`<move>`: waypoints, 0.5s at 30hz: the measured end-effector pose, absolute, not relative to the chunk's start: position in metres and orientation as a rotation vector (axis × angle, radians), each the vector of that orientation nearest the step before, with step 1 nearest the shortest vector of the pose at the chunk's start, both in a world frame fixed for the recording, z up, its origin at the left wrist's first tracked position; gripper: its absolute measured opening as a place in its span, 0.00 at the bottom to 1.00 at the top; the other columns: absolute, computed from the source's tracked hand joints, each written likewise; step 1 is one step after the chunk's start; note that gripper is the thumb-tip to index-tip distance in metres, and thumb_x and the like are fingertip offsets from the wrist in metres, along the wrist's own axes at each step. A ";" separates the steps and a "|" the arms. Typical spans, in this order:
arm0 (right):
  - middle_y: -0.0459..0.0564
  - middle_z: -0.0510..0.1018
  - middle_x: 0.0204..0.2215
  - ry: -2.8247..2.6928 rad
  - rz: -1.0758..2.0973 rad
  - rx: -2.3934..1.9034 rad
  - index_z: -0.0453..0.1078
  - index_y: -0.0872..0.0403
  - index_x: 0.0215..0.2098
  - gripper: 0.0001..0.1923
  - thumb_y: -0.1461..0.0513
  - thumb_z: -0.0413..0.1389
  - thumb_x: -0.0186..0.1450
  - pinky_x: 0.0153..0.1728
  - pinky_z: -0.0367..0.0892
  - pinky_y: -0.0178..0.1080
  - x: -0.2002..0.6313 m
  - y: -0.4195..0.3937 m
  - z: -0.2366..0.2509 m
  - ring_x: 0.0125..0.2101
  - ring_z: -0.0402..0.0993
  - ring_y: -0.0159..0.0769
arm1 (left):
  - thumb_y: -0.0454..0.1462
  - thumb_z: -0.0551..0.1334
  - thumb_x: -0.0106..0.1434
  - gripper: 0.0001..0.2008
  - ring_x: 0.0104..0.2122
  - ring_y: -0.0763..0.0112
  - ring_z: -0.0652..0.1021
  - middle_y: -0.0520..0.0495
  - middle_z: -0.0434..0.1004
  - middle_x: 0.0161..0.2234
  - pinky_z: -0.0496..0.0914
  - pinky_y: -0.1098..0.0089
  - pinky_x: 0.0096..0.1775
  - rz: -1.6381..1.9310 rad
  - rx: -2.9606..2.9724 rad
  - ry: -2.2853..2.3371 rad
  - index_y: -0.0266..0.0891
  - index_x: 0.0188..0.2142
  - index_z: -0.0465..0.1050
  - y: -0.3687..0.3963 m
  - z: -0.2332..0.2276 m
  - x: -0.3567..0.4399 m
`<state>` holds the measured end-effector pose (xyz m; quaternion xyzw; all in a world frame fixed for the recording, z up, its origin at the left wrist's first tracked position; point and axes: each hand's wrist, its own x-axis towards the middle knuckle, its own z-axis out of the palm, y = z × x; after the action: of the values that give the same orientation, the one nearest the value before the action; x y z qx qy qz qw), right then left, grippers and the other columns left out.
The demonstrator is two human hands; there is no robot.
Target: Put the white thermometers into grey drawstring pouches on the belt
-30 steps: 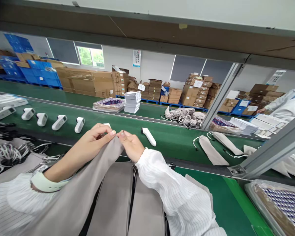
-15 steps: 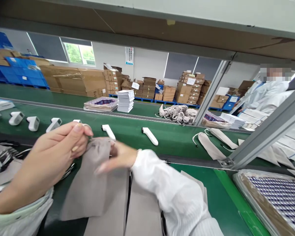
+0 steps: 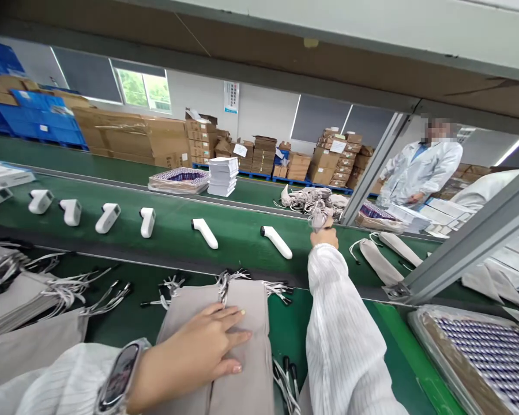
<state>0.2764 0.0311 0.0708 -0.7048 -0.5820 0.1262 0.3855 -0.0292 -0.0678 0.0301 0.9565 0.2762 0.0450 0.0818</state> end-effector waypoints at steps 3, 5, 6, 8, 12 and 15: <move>0.63 0.67 0.40 -1.594 0.155 -2.090 0.50 0.54 0.56 0.30 0.54 0.48 0.57 0.36 0.60 0.49 0.272 0.045 0.041 0.39 0.68 0.51 | 0.41 0.55 0.60 0.11 0.36 0.62 0.74 0.44 0.75 0.32 0.66 0.61 0.42 0.027 2.845 0.877 0.39 0.33 0.74 -0.063 0.041 -0.032; 0.67 0.63 0.45 -1.608 0.033 -2.213 0.53 0.59 0.55 0.27 0.55 0.47 0.59 0.40 0.57 0.51 0.254 0.065 0.028 0.45 0.62 0.54 | 0.37 0.51 0.62 0.12 0.38 0.62 0.72 0.44 0.74 0.35 0.65 0.61 0.43 0.169 2.867 0.965 0.37 0.33 0.73 -0.052 0.041 -0.033; 0.68 0.62 0.46 -1.635 0.013 -2.223 0.54 0.59 0.54 0.26 0.56 0.47 0.60 0.42 0.56 0.51 0.243 0.075 0.023 0.48 0.60 0.54 | 0.36 0.50 0.62 0.12 0.42 0.61 0.70 0.43 0.72 0.39 0.63 0.61 0.44 0.279 2.872 1.025 0.37 0.37 0.71 -0.046 0.038 -0.033; 0.64 0.64 0.46 -1.708 0.033 -2.206 0.56 0.56 0.53 0.24 0.57 0.49 0.59 0.44 0.55 0.48 0.223 0.091 0.014 0.48 0.59 0.51 | 0.35 0.50 0.63 0.13 0.46 0.60 0.66 0.41 0.67 0.46 0.61 0.60 0.46 0.442 2.845 1.137 0.35 0.45 0.65 -0.035 0.028 -0.034; 0.60 0.67 0.43 -1.757 0.114 -2.219 0.56 0.51 0.53 0.27 0.66 0.53 0.56 0.42 0.58 0.47 0.206 0.102 -0.002 0.45 0.64 0.48 | 0.34 0.48 0.63 0.10 0.42 0.63 0.66 0.44 0.67 0.40 0.62 0.63 0.43 0.461 2.761 1.184 0.37 0.41 0.65 -0.028 0.015 -0.037; 0.57 0.68 0.44 -1.723 0.131 -2.198 0.49 0.48 0.56 0.31 0.70 0.51 0.56 0.42 0.60 0.44 0.210 0.098 -0.004 0.45 0.66 0.44 | 0.34 0.48 0.63 0.08 0.40 0.64 0.66 0.46 0.66 0.38 0.62 0.64 0.41 0.458 2.755 1.216 0.38 0.38 0.65 -0.031 0.017 -0.039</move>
<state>0.2104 0.0983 -0.0037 -0.7745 -0.6071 0.0463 0.1717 -0.0385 -0.0307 0.0174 0.9034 0.3988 0.1503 0.0477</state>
